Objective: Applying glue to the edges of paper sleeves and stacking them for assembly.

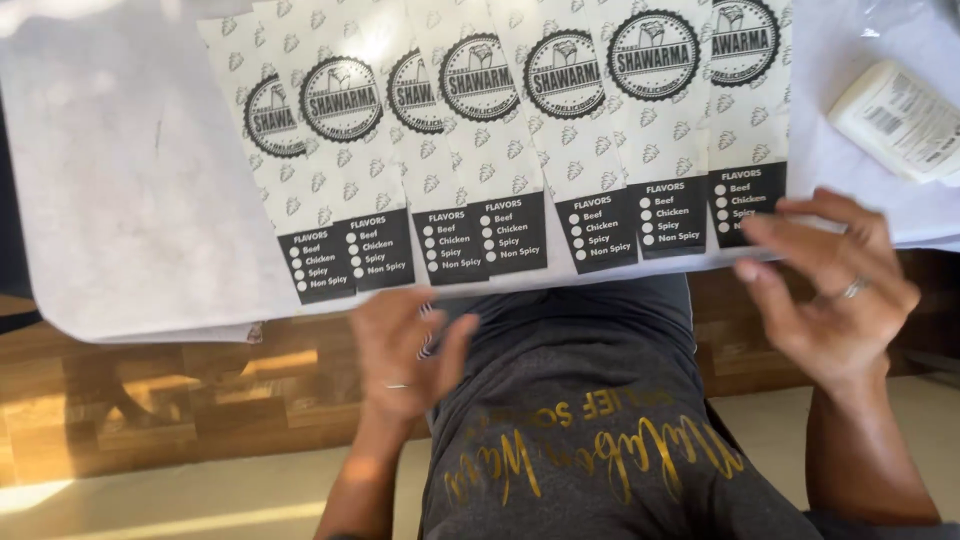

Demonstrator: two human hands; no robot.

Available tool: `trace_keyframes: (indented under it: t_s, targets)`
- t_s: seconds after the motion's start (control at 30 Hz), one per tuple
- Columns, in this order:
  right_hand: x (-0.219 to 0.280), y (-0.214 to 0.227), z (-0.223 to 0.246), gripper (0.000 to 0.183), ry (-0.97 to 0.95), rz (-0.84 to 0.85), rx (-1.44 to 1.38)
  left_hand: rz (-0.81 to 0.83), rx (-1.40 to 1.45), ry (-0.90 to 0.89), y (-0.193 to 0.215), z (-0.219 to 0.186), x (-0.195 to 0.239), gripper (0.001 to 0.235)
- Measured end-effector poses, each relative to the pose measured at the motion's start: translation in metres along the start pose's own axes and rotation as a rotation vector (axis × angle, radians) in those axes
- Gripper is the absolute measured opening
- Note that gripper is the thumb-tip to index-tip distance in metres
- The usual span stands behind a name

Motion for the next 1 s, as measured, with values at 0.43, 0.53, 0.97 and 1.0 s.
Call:
trace_keyframes:
  t_s: [0.43, 0.53, 0.97, 1.0]
  targets:
    - [-0.027, -0.056, 0.045, 0.051, 0.211, 0.181, -0.061, 0.401, 0.244, -0.351, -0.093, -0.064, -0.027, 0.026]
    - [-0.028, -0.054, 0.045, 0.050, 0.219, 0.144, -0.083, 0.358, 0.140, -0.290, -0.097, -0.062, -0.030, 0.033]
    - [0.027, -0.072, 0.019, 0.029, 0.322, -0.142, 0.287, 0.228, 0.069, -0.271, -0.101, -0.060, -0.024, 0.030]
    - [0.031, -0.069, 0.012, 0.029, 0.323, -0.141, 0.285, 0.228, 0.067, -0.269, -0.098, -0.060, -0.024, 0.030]
Point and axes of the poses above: each hand's wrist, its own x-axis away from the middle knuckle, its own y-axis out of the back of the hand, z = x × y, the point moved 6 cm from there along -x, towards the middle knuckle, and after that the axes turned 3 degrees about x, right-handed, at the moved point
